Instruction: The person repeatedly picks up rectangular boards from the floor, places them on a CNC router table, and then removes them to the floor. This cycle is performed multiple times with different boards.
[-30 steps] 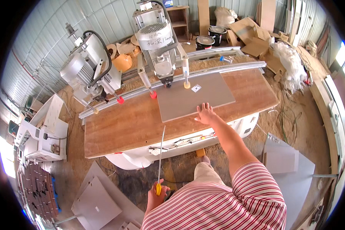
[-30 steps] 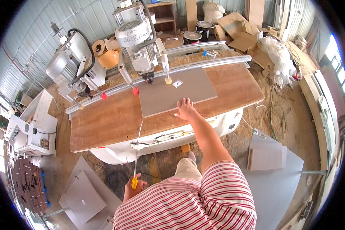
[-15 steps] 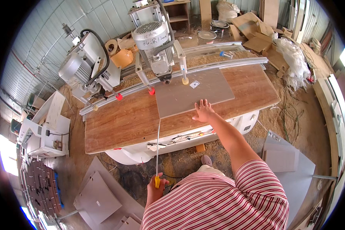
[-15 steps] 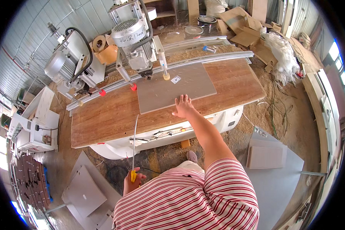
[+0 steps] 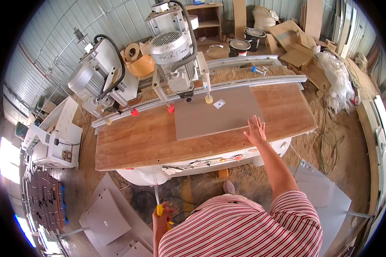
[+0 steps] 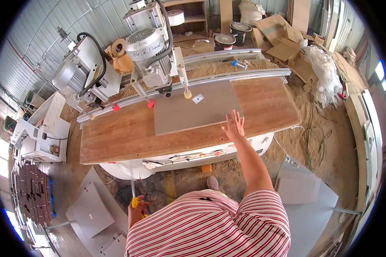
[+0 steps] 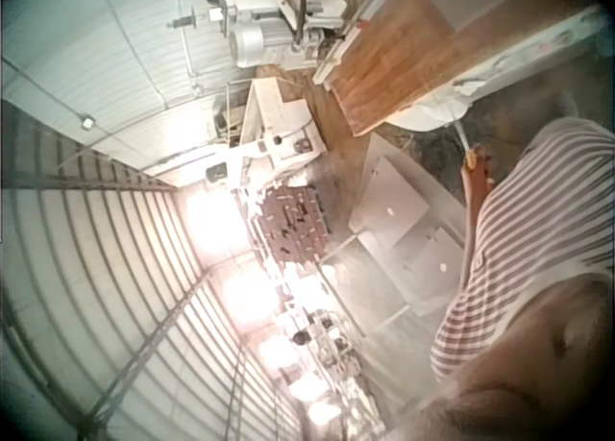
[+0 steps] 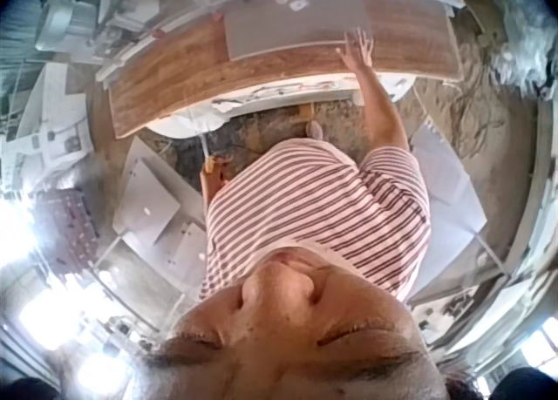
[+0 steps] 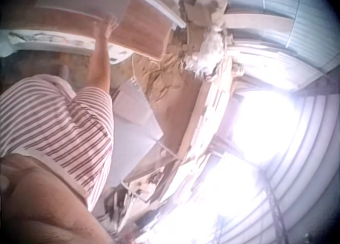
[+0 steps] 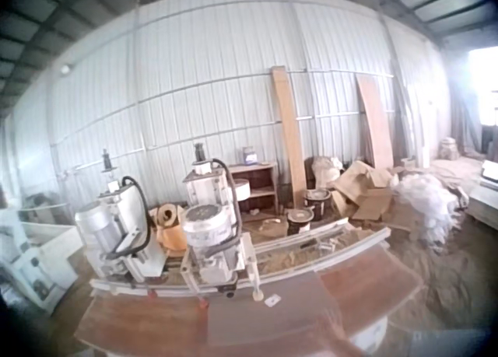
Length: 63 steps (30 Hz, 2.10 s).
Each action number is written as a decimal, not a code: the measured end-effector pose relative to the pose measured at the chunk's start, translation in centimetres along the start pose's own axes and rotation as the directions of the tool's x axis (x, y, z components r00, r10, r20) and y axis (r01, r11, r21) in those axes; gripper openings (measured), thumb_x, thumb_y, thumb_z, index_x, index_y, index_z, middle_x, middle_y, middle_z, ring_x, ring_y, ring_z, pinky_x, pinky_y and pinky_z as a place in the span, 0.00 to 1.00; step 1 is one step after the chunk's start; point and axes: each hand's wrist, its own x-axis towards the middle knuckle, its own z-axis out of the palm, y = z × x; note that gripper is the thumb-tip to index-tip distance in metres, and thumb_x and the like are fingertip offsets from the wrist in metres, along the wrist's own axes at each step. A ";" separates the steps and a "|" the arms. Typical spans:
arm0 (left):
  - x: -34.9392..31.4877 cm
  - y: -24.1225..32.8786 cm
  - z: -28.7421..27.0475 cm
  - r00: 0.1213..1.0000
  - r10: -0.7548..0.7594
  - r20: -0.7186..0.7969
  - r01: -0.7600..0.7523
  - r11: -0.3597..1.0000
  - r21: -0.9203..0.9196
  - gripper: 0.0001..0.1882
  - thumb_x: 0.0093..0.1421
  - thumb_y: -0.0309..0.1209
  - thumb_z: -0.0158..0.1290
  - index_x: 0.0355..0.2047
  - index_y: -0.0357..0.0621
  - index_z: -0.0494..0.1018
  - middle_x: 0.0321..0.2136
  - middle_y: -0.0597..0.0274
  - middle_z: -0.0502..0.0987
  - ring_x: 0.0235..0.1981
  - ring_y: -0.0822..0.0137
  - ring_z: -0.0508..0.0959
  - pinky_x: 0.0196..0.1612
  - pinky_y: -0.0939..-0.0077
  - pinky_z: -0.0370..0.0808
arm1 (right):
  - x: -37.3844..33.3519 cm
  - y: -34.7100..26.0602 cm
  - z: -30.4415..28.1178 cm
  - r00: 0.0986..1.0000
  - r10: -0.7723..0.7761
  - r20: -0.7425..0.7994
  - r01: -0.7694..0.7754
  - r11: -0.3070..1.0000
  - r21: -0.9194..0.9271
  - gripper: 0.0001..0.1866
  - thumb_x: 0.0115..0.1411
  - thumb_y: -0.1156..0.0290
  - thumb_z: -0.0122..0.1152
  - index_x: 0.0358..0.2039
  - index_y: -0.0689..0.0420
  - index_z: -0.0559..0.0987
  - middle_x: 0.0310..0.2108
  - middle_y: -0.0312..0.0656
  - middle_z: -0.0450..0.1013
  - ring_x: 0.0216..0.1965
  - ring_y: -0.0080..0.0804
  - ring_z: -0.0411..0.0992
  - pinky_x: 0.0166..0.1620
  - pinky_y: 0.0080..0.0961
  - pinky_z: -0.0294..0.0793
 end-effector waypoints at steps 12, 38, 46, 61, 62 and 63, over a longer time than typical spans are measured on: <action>2.4 -0.7 1.8 0.991 0.029 -0.127 -0.039 0.996 -0.077 0.16 0.66 0.27 0.51 0.54 0.39 0.69 0.31 0.58 0.80 0.23 0.78 0.71 0.26 0.83 0.68 | 2.6 0.8 -3.5 0.975 0.137 0.174 -0.149 0.988 0.052 0.52 0.52 0.38 0.66 0.72 0.38 0.52 0.74 0.45 0.34 0.72 0.59 0.39 0.68 0.66 0.43; 0.1 -3.8 -0.7 0.999 -0.031 -0.038 0.032 0.999 0.023 0.21 0.66 0.38 0.56 0.54 0.40 0.69 0.34 0.60 0.81 0.27 0.76 0.75 0.31 0.82 0.71 | 1.9 -26.7 3.3 0.972 -0.222 0.077 0.223 0.975 -0.003 0.33 0.63 0.42 0.51 0.67 0.33 0.61 0.72 0.33 0.47 0.73 0.41 0.42 0.62 0.77 0.49; -0.7 -4.8 -4.8 0.999 -0.038 0.008 0.038 0.999 0.027 0.21 0.66 0.38 0.55 0.55 0.40 0.69 0.34 0.61 0.81 0.28 0.77 0.75 0.32 0.82 0.72 | 1.9 -28.3 5.6 0.946 -0.320 -0.057 0.312 0.943 -0.116 0.31 0.63 0.51 0.57 0.63 0.50 0.66 0.66 0.48 0.58 0.69 0.46 0.52 0.65 0.64 0.53; -1.3 0.0 -6.1 0.989 -0.036 0.141 0.003 0.974 0.225 0.19 0.68 0.31 0.51 0.56 0.38 0.69 0.35 0.58 0.82 0.28 0.76 0.76 0.33 0.81 0.76 | 3.8 -30.3 8.9 0.975 -0.207 -0.083 0.196 0.973 -0.121 0.29 0.57 0.58 0.66 0.55 0.60 0.71 0.54 0.53 0.67 0.60 0.53 0.64 0.58 0.48 0.68; -1.3 0.2 -6.0 0.989 -0.030 0.144 -0.005 0.971 0.241 0.19 0.68 0.31 0.51 0.56 0.38 0.69 0.35 0.58 0.82 0.28 0.77 0.76 0.33 0.81 0.76 | 3.8 -30.2 9.1 0.975 -0.208 -0.078 0.197 0.972 -0.126 0.29 0.58 0.58 0.66 0.56 0.60 0.70 0.55 0.54 0.67 0.61 0.53 0.63 0.58 0.48 0.68; -1.3 0.4 -5.9 0.989 -0.025 0.148 -0.014 0.966 0.256 0.19 0.68 0.31 0.51 0.56 0.38 0.69 0.35 0.58 0.82 0.28 0.77 0.76 0.33 0.81 0.76 | 3.9 -30.1 9.2 0.975 -0.209 -0.073 0.199 0.971 -0.131 0.30 0.58 0.58 0.65 0.56 0.60 0.70 0.57 0.54 0.66 0.61 0.54 0.63 0.58 0.48 0.68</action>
